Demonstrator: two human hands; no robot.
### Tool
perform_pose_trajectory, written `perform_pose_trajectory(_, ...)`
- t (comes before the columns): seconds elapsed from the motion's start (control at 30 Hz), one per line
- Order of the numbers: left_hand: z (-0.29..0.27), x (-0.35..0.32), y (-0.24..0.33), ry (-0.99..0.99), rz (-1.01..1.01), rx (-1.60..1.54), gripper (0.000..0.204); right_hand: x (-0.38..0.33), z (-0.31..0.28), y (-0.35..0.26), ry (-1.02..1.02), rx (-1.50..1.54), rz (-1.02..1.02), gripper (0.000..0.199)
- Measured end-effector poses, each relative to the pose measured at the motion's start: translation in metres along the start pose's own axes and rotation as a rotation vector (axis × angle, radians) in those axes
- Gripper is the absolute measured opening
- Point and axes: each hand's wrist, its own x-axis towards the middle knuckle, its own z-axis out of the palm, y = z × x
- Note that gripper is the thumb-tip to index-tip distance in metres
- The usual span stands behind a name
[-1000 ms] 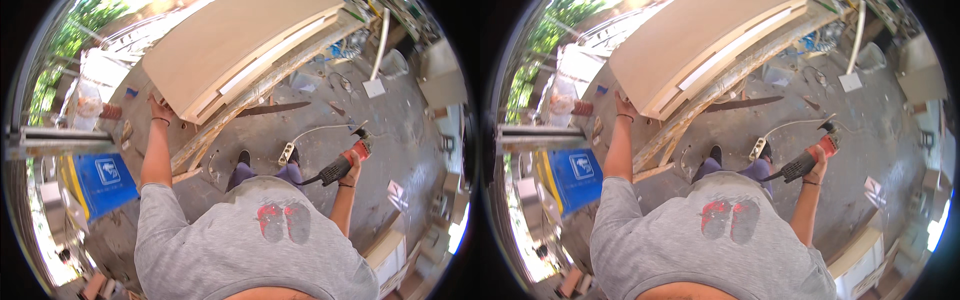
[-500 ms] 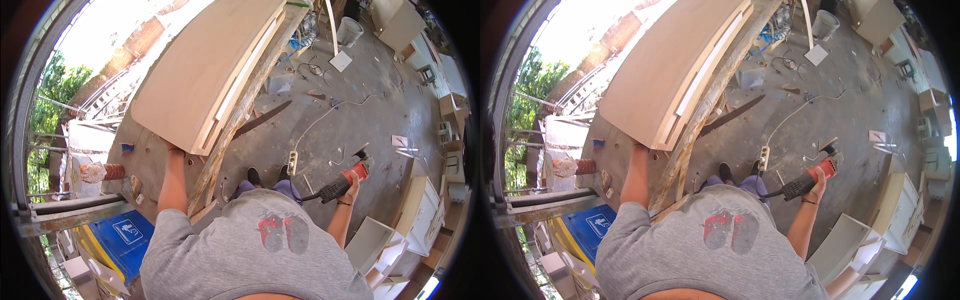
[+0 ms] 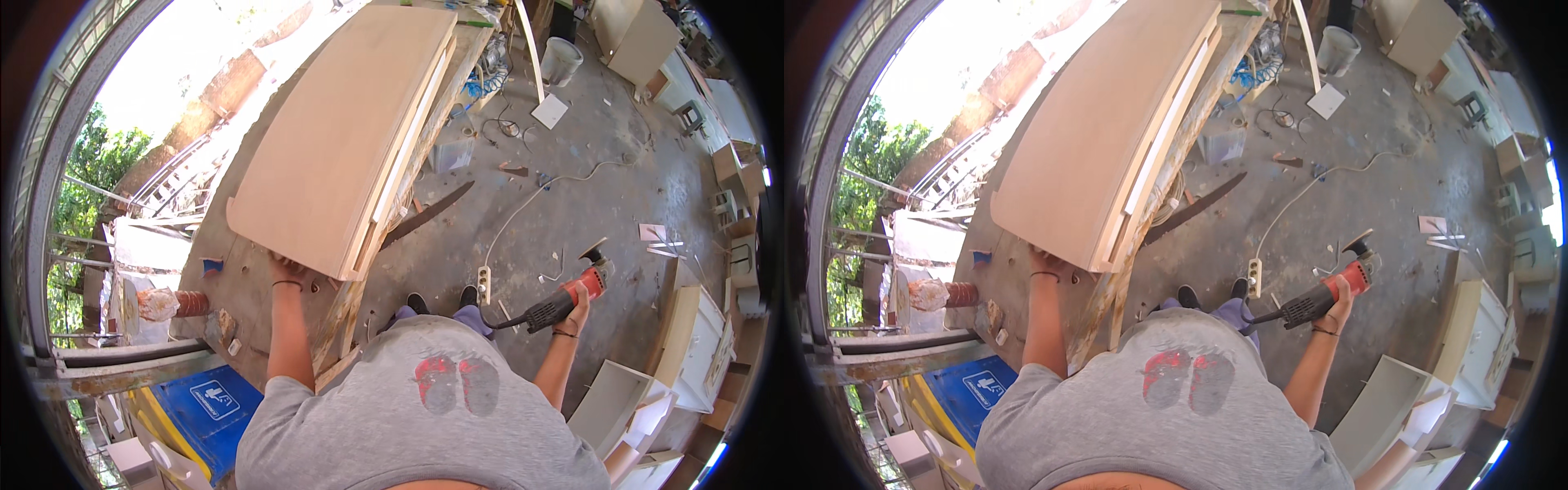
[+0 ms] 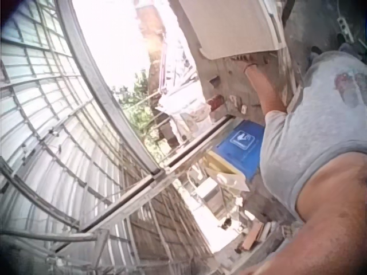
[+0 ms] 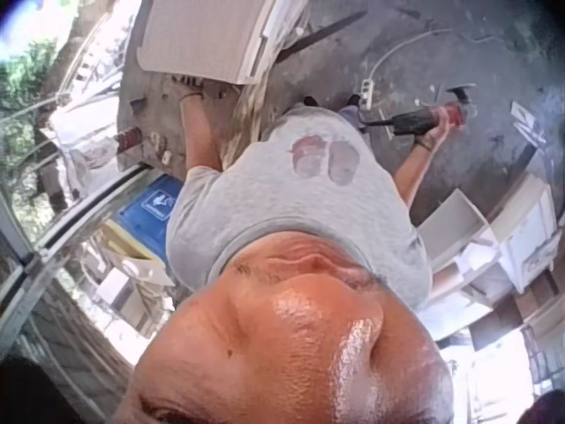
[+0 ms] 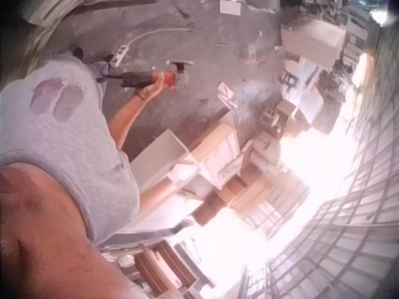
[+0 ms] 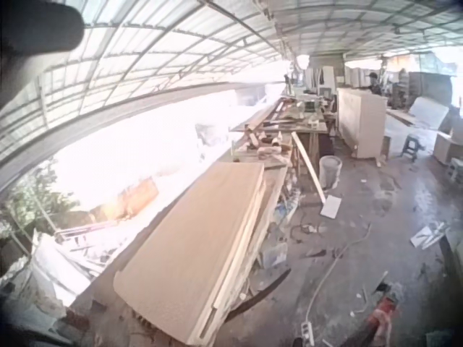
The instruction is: The person uses a power sander on the edges of a wooden board, wipes the surface with a sanding block, and then applies glue from a bottle onto another wooden panel, spreading it with a small yellow spatula.
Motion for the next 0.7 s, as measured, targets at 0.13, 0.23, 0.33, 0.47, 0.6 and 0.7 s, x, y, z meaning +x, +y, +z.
perform_pose_trajectory(0.13, 0.009, 0.025, 0.069, 0.315, 0.535, 0.286, 0.06, 0.006, 0.014, 0.003, -0.007, -0.018, -0.007, 0.035)
perform_pose_trajectory(0.23, 0.112, 0.001, 0.103, 0.198, 0.901, 0.562, 0.065, 0.01, 0.03, -0.003, 0.021, 0.006, 0.021, 0.034)
perform_pose_trajectory(0.33, 0.231, -0.007, 0.08, 0.085, 1.028, 1.036, 0.071, 0.032, 0.039, -0.007, 0.081, 0.068, 0.042, 0.031)
perform_pose_trajectory(0.47, 0.4, 0.043, -0.018, -0.452, 1.266, 1.478, 0.079, 0.094, 0.05, -0.007, 0.1, 0.116, 0.047, 0.033)
perform_pose_trajectory(0.6, 0.523, 0.089, -0.101, -0.305, 1.17, 1.9, 0.081, 0.146, 0.062, -0.013, 0.056, 0.109, 0.11, 0.038)
perform_pose_trajectory(0.7, 0.586, 0.125, -0.121, -0.257, 1.025, 2.098, 0.079, 0.178, 0.079, -0.021, 0.101, 0.14, 0.097, 0.038)
